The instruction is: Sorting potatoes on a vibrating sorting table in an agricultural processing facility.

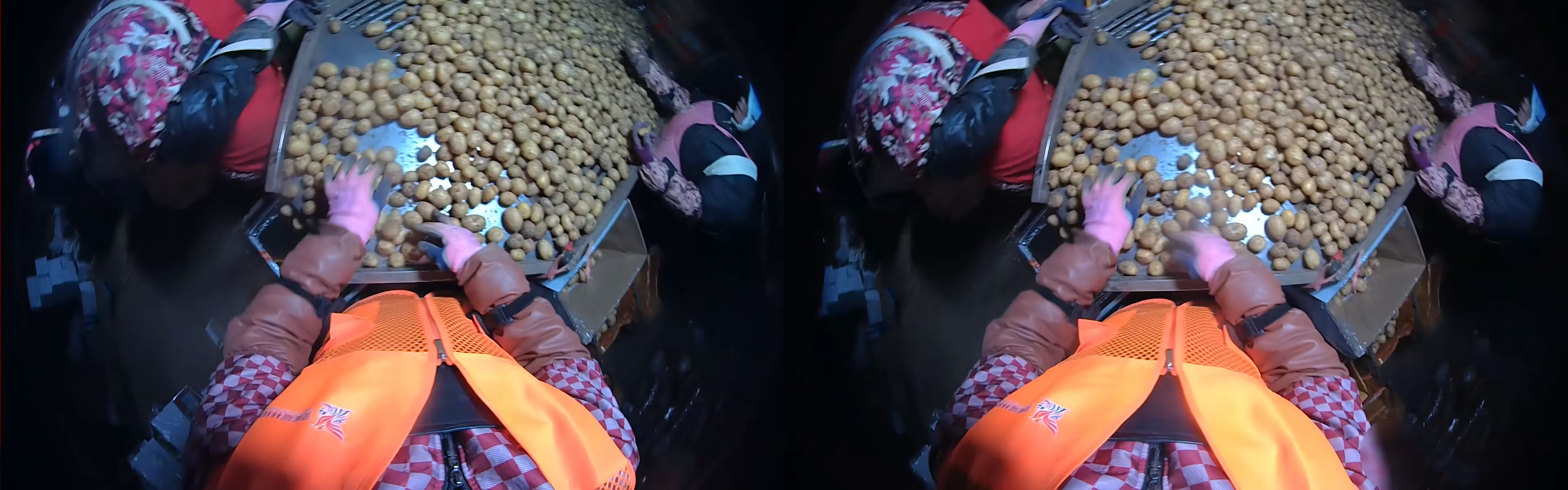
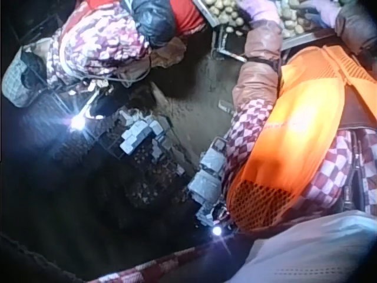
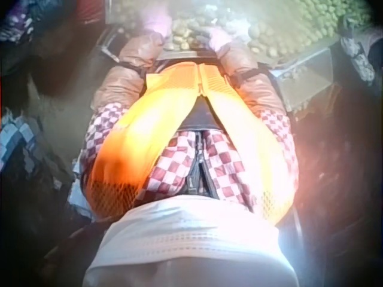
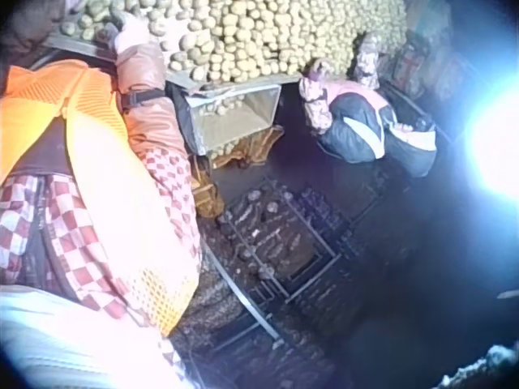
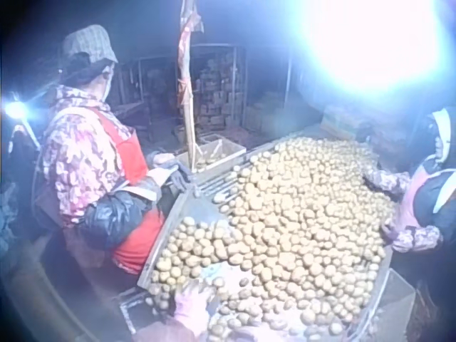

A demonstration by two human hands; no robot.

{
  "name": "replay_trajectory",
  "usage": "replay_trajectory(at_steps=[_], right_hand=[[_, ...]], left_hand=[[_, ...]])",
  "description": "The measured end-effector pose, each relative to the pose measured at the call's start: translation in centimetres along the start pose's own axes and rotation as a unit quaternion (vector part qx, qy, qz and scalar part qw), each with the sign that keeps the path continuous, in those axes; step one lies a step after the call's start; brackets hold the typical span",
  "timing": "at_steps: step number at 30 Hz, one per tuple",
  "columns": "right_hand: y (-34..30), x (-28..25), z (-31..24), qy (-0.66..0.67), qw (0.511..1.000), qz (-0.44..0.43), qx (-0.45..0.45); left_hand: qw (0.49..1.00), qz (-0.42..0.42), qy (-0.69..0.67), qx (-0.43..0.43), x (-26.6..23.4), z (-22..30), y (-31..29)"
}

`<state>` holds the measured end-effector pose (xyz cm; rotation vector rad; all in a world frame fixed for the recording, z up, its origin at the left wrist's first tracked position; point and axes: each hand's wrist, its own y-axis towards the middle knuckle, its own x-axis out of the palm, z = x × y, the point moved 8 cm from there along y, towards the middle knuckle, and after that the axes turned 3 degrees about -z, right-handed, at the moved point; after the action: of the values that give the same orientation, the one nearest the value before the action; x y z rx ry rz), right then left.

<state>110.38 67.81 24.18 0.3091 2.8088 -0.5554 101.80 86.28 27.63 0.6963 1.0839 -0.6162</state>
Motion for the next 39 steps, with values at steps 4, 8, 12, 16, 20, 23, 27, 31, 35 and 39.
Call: replay_trajectory(at_steps=[4,8,12,16,20,23,27,31,35,39], right_hand=[[-0.2,-0.7,-0.3,-0.276,0.954,0.013,-0.113],[-2.2,-3.8,0.7,-0.161,0.985,0.02,-0.06],[-4.1,-7.7,5.7,0.01,0.994,0.112,0.013],[-4.3,-11.7,9.7,0.014,0.978,0.187,0.091],[-4.3,-18.4,4.2,-0.115,0.912,0.393,-0.039],[-0.2,-17.2,2.7,-0.363,0.898,0.195,0.153],[2.1,-8.3,3.7,-0.415,0.906,0.037,-0.076],[0.7,-8.0,4.8,-0.013,1.0,-0.012,-0.024],[0.3,-11.6,6.2,-0.036,0.99,0.105,-0.082],[-2.3,-15.1,4.4,0.03,0.993,0.111,0.039]], left_hand=[[0.976,-0.186,-0.004,0.109,5.3,7.9,3.8],[0.957,-0.283,0.024,0.059,7.2,3.1,5.0],[0.984,-0.135,0.09,-0.069,5.4,-3.2,1.3],[0.958,-0.239,0.157,-0.013,7.0,1.8,-4.0],[0.964,-0.245,0.099,0.025,5.4,7.0,-6.9],[0.963,-0.265,0.042,-0.034,6.0,5.3,-8.1],[0.976,-0.194,0.046,-0.092,5.7,6.0,-7.7],[0.987,-0.124,-0.003,0.098,4.7,12.0,-6.6],[0.985,-0.168,0.034,0.038,5.2,6.9,-2.5],[0.978,-0.125,0.137,-0.096,4.0,-1.2,-3.6]])
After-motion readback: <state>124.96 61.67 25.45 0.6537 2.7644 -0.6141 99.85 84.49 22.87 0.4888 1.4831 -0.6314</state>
